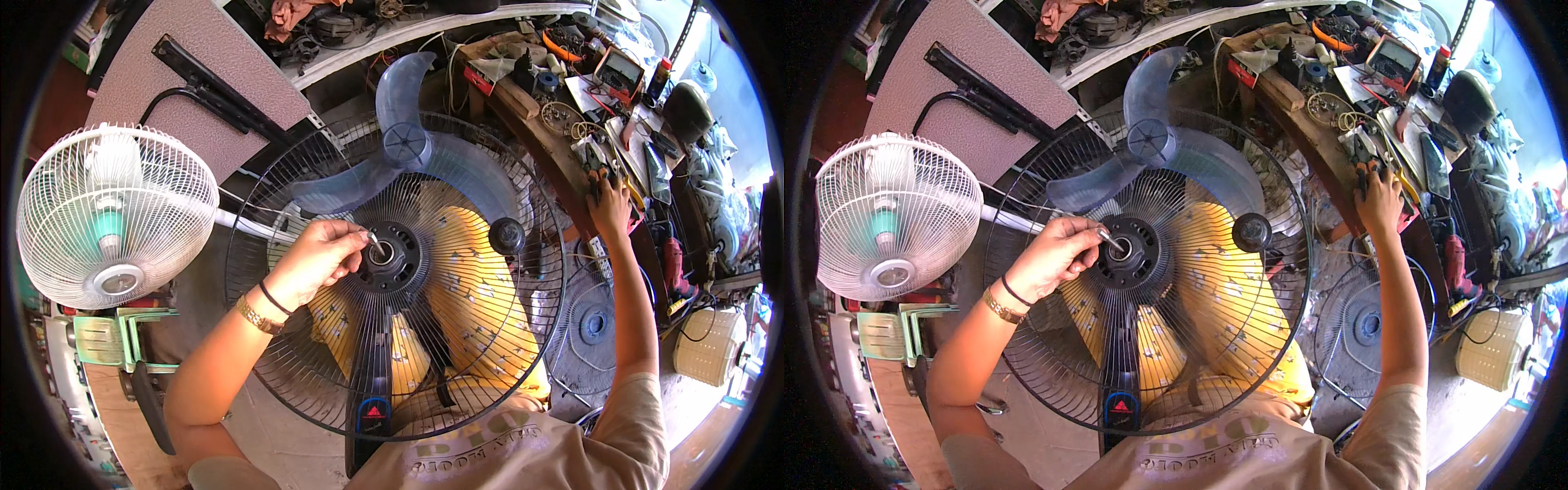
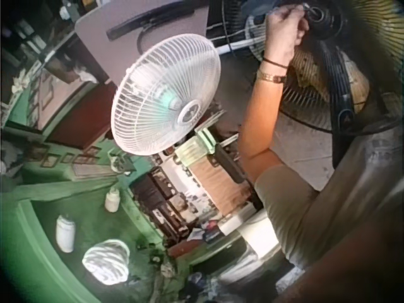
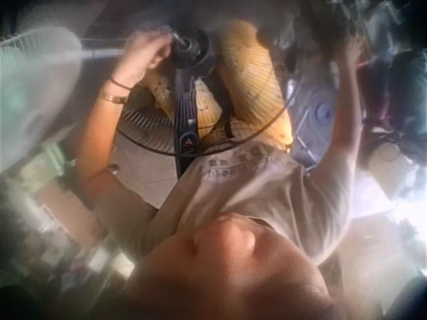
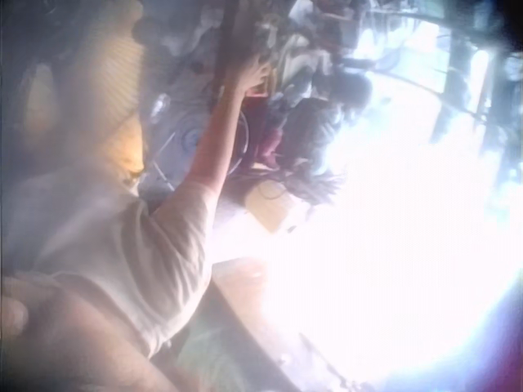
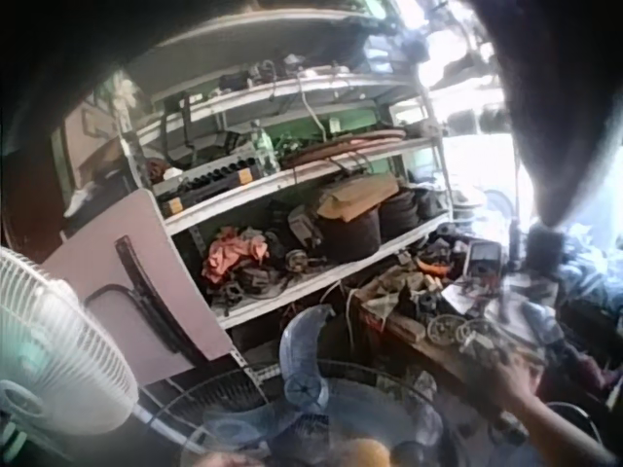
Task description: The person removes screws from a fan motor housing using a screwdriver, detaches the motor, and then uses pliers to secure parts on the motor shaft before attaching a fan blade and a knob.
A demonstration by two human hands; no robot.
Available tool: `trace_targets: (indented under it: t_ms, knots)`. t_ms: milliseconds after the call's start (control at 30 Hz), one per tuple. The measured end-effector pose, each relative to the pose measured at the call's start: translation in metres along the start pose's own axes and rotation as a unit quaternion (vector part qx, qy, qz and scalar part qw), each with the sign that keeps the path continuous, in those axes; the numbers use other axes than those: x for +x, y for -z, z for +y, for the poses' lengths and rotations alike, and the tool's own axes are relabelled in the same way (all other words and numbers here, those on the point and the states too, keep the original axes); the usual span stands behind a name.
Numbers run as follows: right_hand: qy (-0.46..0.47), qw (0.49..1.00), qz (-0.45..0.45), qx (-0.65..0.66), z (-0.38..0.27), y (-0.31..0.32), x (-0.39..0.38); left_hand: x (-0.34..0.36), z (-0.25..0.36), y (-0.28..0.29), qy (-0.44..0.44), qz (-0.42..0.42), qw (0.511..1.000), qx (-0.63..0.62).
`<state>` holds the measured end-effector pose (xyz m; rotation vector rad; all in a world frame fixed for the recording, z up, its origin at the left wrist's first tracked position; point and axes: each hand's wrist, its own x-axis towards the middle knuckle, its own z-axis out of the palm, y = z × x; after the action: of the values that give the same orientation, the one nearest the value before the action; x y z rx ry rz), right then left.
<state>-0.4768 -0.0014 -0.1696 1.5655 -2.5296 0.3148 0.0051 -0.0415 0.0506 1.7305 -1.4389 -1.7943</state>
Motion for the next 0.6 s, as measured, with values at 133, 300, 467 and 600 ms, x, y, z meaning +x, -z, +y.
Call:
trace_targets:
  t_ms: [133,300,467,600]
  knots:
    - [0.004,1.000,0.013,0.006,0.003,-0.003,0.000,0.009,0.006,-0.003,0.034,-0.009,0.999,0.042]
    - [0.002,1.000,-0.001,0.012,0.003,-0.004,0.001,0.009,0.012,-0.002,0.053,-0.038,0.994,0.085]
    - [0.023,0.998,0.002,0.051,0.003,0.010,0.001,0.012,0.008,0.000,-0.064,-0.027,0.990,0.125]
    - [0.048,0.996,0.030,0.074,0.005,0.017,0.000,0.004,0.005,0.003,-0.182,0.031,0.974,0.134]
